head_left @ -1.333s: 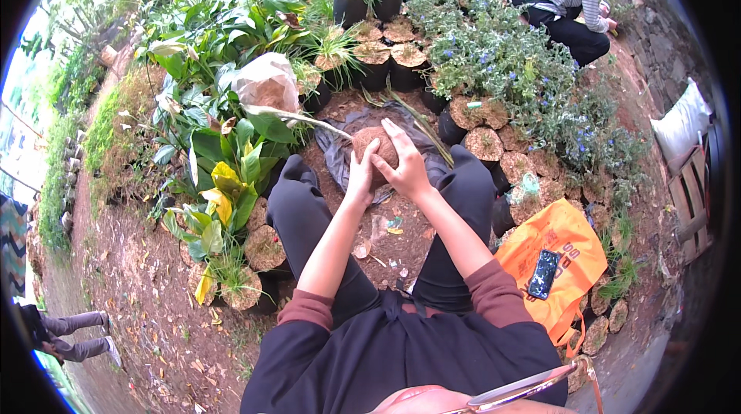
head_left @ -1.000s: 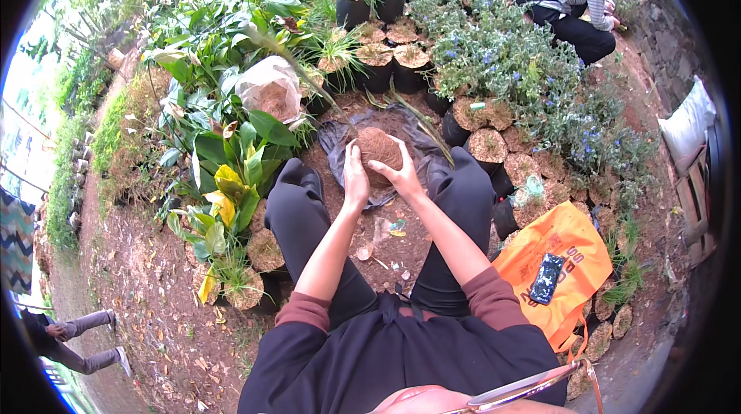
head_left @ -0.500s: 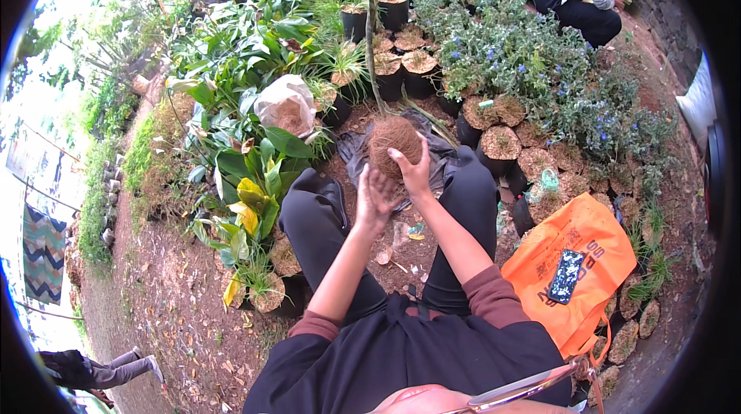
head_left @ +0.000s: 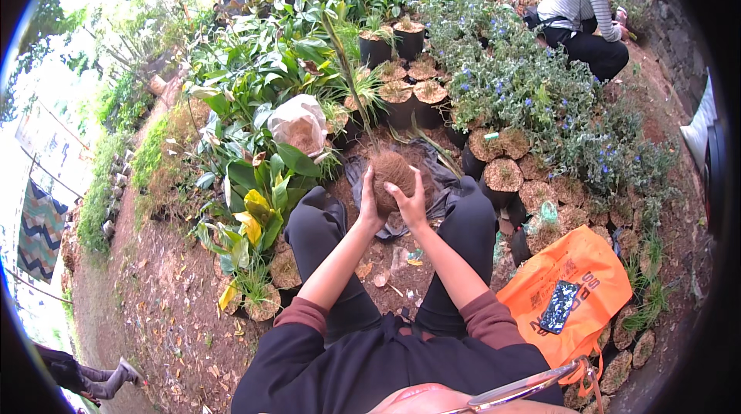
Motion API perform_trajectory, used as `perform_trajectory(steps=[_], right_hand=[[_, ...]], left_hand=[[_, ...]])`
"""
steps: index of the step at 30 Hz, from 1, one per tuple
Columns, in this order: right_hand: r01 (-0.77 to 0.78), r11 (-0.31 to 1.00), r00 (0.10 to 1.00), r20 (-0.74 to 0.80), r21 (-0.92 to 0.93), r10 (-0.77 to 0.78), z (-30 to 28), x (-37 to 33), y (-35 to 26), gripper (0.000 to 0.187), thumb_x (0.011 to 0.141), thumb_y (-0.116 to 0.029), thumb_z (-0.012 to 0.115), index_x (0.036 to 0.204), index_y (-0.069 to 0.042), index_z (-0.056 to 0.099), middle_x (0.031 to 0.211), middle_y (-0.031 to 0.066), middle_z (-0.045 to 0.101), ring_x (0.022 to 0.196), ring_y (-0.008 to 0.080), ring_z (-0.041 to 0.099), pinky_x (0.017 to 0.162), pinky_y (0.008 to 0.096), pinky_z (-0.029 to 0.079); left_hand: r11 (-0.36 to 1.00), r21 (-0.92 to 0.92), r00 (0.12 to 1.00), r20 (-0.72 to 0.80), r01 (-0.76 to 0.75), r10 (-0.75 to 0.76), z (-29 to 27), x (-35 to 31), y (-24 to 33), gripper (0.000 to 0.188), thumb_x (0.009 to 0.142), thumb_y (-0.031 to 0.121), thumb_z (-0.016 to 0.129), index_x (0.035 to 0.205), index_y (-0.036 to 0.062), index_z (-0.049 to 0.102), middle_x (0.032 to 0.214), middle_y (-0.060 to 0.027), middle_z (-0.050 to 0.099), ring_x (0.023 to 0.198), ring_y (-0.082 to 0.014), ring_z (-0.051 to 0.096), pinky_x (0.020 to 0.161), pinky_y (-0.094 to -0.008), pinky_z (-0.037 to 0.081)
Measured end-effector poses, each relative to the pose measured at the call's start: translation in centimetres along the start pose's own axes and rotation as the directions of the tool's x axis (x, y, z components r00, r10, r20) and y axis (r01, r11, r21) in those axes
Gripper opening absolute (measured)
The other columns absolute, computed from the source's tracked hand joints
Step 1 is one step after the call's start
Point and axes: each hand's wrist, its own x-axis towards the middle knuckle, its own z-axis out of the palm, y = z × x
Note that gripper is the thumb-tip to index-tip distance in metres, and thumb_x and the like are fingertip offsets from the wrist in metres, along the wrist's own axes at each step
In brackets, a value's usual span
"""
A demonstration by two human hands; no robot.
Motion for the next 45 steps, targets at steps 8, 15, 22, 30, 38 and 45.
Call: perform_trajectory(steps=[8,15,22,30,38,45], right_hand=[[0.162,0.806,0.986,0.073,-0.569,-0.147,-0.1,-0.1,-0.5,0.084,0.071,-0.054,0.064,0.130,-0.002,0.034,0.131,0.0182,0.036,0.122,0.0327,0.035,0.100,0.0461,0.026],[0.202,0.925,0.965,0.225,-0.323,-0.133,0.3,0.6,0.2,0.069,0.075,-0.028,0.068,0.129,0.000,0.038,0.125,0.0176,0.046,0.115,0.0275,0.046,0.098,0.0356,0.034],[-0.113,0.978,0.981,0.178,0.178,0.081,1.1,-0.2,0.4,0.058,0.071,-0.019,0.072,0.119,-0.001,0.045,0.111,0.0108,0.054,0.103,0.0170,0.052,0.091,0.0302,0.040],[-0.295,0.890,0.956,0.112,0.347,0.273,1.6,-0.6,0.8,0.048,0.072,-0.014,0.067,0.115,-0.002,0.047,0.105,0.0077,0.056,0.093,0.0150,0.054,0.084,0.0290,0.043],[-0.204,0.937,0.967,-0.089,0.284,0.237,0.6,0.2,1.8,0.046,0.071,-0.012,0.071,0.110,-0.003,0.049,0.099,0.0066,0.058,0.087,0.0141,0.056,0.079,0.0270,0.045],[-0.092,0.978,0.996,0.011,0.185,0.091,1.0,-0.8,2.6,0.053,0.068,-0.007,0.075,0.112,0.000,0.047,0.102,0.0094,0.059,0.091,0.0154,0.057,0.083,0.0281,0.046]], left_hand=[[0.988,-0.145,0.997,-0.050,0.056,-0.064,-2.8,0.1,-0.4,0.057,0.084,0.054,0.044,0.126,0.0147,0.045,0.125,-0.0069,0.050,0.114,-0.0248,0.048,0.097,-0.0417,0.038],[0.986,-0.165,0.998,0.054,0.033,-0.024,-3.6,0.7,-0.8,0.056,0.087,0.052,0.041,0.127,0.0127,0.044,0.124,-0.0081,0.051,0.112,-0.0241,0.050,0.095,-0.0410,0.040],[0.998,-0.059,0.996,-0.094,-0.013,0.008,-4.6,0.6,-0.7,0.060,0.090,0.055,0.031,0.129,0.0105,0.041,0.128,-0.0091,0.047,0.114,-0.0229,0.048,0.097,-0.0389,0.038],[0.899,0.416,0.963,-0.161,-0.134,0.218,-9.1,3.2,-3.4,0.054,0.093,0.041,0.038,0.131,0.0028,0.034,0.131,-0.0128,0.038,0.120,-0.0234,0.039,0.101,-0.0344,0.030],[0.172,0.893,0.556,0.100,-0.416,0.825,-4.0,-0.4,1.8,0.049,0.083,0.024,0.053,0.125,0.0001,0.040,0.126,-0.0175,0.039,0.119,-0.0303,0.035,0.101,-0.0394,0.026],[0.452,0.688,0.775,0.259,-0.567,0.577,-3.4,0.0,-0.2,0.053,0.087,0.023,0.049,0.131,-0.0041,0.035,0.128,-0.0207,0.044,0.120,-0.0265,0.041,0.102,-0.0329,0.028]])
